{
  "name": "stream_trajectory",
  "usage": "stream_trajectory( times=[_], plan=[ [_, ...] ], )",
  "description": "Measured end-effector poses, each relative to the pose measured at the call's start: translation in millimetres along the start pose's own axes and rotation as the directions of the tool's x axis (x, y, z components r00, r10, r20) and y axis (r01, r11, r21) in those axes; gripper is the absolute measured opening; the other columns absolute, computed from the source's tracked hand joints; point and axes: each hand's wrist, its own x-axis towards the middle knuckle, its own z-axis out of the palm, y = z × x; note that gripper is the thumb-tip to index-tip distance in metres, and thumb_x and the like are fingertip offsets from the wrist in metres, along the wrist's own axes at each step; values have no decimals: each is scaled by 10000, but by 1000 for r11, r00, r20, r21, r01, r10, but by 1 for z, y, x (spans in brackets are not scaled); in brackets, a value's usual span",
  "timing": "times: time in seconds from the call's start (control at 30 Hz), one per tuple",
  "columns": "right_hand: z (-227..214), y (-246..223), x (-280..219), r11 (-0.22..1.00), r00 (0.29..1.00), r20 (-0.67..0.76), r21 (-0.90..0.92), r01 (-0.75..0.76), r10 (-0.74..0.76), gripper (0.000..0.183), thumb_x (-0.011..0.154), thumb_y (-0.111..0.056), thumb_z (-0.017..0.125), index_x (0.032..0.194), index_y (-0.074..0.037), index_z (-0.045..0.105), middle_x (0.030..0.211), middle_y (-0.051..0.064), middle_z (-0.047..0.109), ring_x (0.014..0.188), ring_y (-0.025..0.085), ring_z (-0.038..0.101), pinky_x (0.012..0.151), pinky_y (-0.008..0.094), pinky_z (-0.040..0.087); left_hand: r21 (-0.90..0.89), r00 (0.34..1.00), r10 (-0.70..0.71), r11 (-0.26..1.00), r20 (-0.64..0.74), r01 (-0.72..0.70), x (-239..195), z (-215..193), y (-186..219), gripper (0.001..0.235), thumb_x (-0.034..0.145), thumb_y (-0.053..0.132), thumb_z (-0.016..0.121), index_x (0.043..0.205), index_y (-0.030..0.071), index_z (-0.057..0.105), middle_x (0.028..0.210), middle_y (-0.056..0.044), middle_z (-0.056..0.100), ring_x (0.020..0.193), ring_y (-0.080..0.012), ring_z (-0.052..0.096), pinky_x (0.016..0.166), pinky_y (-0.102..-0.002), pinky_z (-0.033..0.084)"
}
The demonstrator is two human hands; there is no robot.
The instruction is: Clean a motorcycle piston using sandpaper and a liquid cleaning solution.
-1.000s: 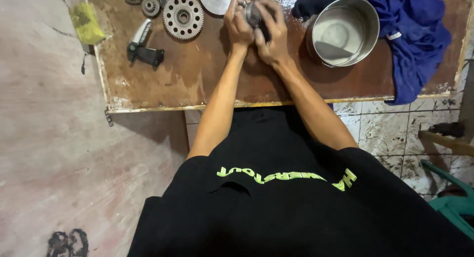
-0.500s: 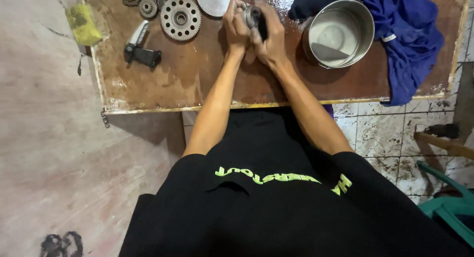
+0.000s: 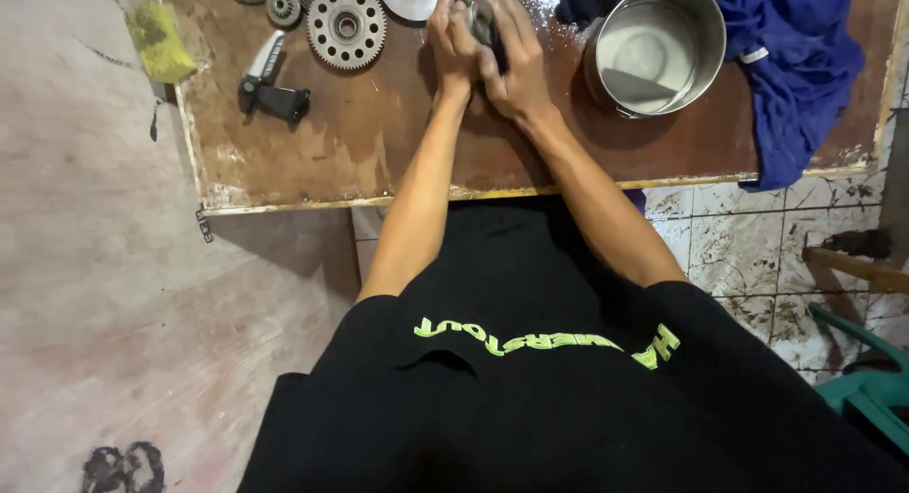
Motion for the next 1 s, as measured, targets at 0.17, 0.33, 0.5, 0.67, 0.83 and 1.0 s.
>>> stream_trajectory(
  times=[0.17, 0.33, 0.5, 0.67, 0.83, 1.0],
  plan=[
    [-6, -14, 10, 979, 980, 48, -46, 198, -196, 551, 1051, -355, 568, 1417, 57, 561, 1483, 268, 538, 1430, 480, 481, 1236, 536, 384, -99, 997, -72, 993, -27, 69, 0, -4, -10, 300, 982, 304, 423, 890, 34, 511, 683, -67, 478, 629, -158, 445, 595, -352, 379],
    [2, 1, 3, 998, 998, 20, -30, 61, -60, 501, 1029, -273, 609, 1401, 61, 581, 1465, 264, 575, 1414, 468, 525, 1225, 515, 419, -80, 993, -94, 993, -74, 88, 5, -3, -5, 284, 996, 273, 373, 896, 43, 506, 734, -51, 496, 675, -163, 487, 650, -343, 435],
    [3, 4, -4, 995, 999, 23, -100, -32, 34, 459, 1016, -186, 635, 1414, 43, 610, 1486, 241, 602, 1448, 427, 540, 1250, 497, 421, -327, 985, -157, 937, -75, 124, 0, -3, -21, 292, 1038, 229, 341, 895, 35, 505, 806, -77, 530, 741, -181, 517, 702, -353, 451],
    [-4, -11, 6, 989, 986, 77, 13, 147, -148, 510, 940, -142, 684, 1394, 66, 583, 1459, 260, 568, 1424, 420, 501, 1211, 506, 400, -161, 985, -124, 982, -124, 103, -2, -5, -33, 307, 1048, 230, 360, 887, 29, 526, 837, -66, 570, 781, -176, 557, 753, -356, 474],
    [1, 1, -3, 998, 994, 95, -3, 59, -58, 526, 943, 3, 615, 1463, 44, 544, 1531, 250, 526, 1484, 431, 462, 1266, 496, 386, -289, 966, -230, 939, -120, 188, -4, -8, -54, 335, 1064, 218, 357, 901, 7, 560, 839, -73, 602, 779, -188, 579, 762, -356, 491],
    [7, 12, -4, 997, 995, 59, 16, 81, -82, 672, 829, 201, 521, 1468, -2, 550, 1545, 242, 527, 1511, 410, 442, 1293, 486, 368, -386, 963, -255, 882, 88, 269, 1, -18, -28, 346, 1084, 245, 368, 1000, 2, 598, 908, -76, 627, 839, -196, 586, 802, -361, 501]
  ],
)
